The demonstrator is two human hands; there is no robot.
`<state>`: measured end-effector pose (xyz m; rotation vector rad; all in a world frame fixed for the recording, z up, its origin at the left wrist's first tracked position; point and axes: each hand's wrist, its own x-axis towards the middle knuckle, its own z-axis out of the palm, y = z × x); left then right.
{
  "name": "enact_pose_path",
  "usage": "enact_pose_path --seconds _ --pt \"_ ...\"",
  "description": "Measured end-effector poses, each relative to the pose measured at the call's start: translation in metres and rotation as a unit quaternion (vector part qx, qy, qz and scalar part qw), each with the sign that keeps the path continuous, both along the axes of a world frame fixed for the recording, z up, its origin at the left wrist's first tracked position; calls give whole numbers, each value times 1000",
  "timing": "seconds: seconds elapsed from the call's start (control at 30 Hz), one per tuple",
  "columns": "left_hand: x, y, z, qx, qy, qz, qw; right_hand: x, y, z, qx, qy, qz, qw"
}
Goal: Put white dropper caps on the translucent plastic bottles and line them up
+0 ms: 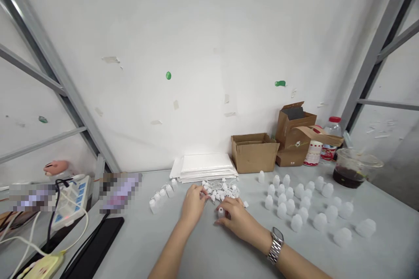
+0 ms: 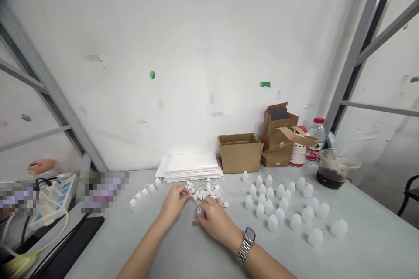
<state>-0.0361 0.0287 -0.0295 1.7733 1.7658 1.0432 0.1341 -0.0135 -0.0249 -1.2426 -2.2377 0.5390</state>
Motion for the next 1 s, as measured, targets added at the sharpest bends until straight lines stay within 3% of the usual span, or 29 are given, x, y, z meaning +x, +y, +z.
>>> enact_pose_path --seconds 0.23,0.5,0.73,1.0 --pt "-1 7 6 20 -200 21 979 3 -3 10 55 8 -61 997" --pt "4 3 13 -33 -422 13 906 3 -3 7 71 20 -52 996" --pt "0 4 12 -69 -483 30 872 3 -2 8 70 16 -61 996" --pt "-2 5 11 -61 -474 53 877 5 2 1 81 16 -71 994"
